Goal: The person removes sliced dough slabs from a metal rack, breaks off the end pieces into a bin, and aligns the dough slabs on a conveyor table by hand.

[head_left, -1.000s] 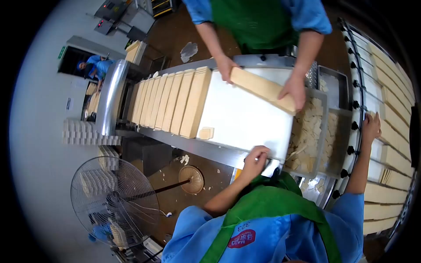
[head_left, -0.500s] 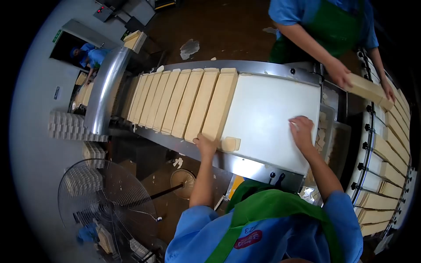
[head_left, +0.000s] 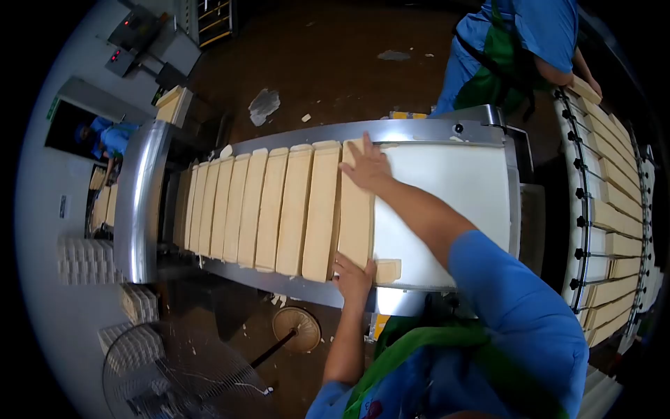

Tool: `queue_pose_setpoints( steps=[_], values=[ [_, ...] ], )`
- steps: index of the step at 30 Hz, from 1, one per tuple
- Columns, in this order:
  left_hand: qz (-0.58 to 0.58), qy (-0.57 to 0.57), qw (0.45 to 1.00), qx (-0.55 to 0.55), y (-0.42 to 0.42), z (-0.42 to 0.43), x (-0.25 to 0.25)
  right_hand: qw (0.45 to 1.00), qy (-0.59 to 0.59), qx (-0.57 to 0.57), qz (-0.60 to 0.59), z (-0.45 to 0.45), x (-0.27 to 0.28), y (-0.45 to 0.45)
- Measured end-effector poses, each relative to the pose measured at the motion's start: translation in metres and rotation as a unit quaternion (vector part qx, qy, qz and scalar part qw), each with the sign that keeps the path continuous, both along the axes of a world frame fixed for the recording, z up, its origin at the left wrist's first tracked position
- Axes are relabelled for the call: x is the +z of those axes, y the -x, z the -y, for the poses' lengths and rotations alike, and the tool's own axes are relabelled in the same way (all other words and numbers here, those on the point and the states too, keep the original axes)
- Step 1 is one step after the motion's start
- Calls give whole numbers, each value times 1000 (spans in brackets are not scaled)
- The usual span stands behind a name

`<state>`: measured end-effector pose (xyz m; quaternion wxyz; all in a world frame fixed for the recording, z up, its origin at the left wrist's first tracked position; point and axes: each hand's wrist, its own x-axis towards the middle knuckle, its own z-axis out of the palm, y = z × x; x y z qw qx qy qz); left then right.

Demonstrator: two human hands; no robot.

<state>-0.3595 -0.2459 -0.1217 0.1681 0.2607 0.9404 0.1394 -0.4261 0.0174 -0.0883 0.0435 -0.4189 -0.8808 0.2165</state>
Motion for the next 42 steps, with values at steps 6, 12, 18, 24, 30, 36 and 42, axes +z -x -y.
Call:
queue_pose_setpoints(
  steps=[6,12,18,24,30,36,42],
  values=[
    [82,-24,996,-15,5,-1,8,990,77,-16,117,-2,45,-6],
    [153,-89,978,-108,-21,-28,27,955,122,-247,106,-36,61,-118],
    [124,-158,953,-228,-94,-87,41,912,59,-405,37,-65,46,-272],
    [108,-234,917,-304,-189,-137,79,788,85,-575,-203,-39,101,-447],
    [169,-316,812,-461,-322,-179,150,693,-41,-680,-236,-7,140,-650],
    [187,-324,709,-597,-399,-222,168,771,48,-628,92,-36,115,-799],
    [308,-236,708,-590,-445,-237,156,764,60,-636,93,-72,99,-866]
  ],
)
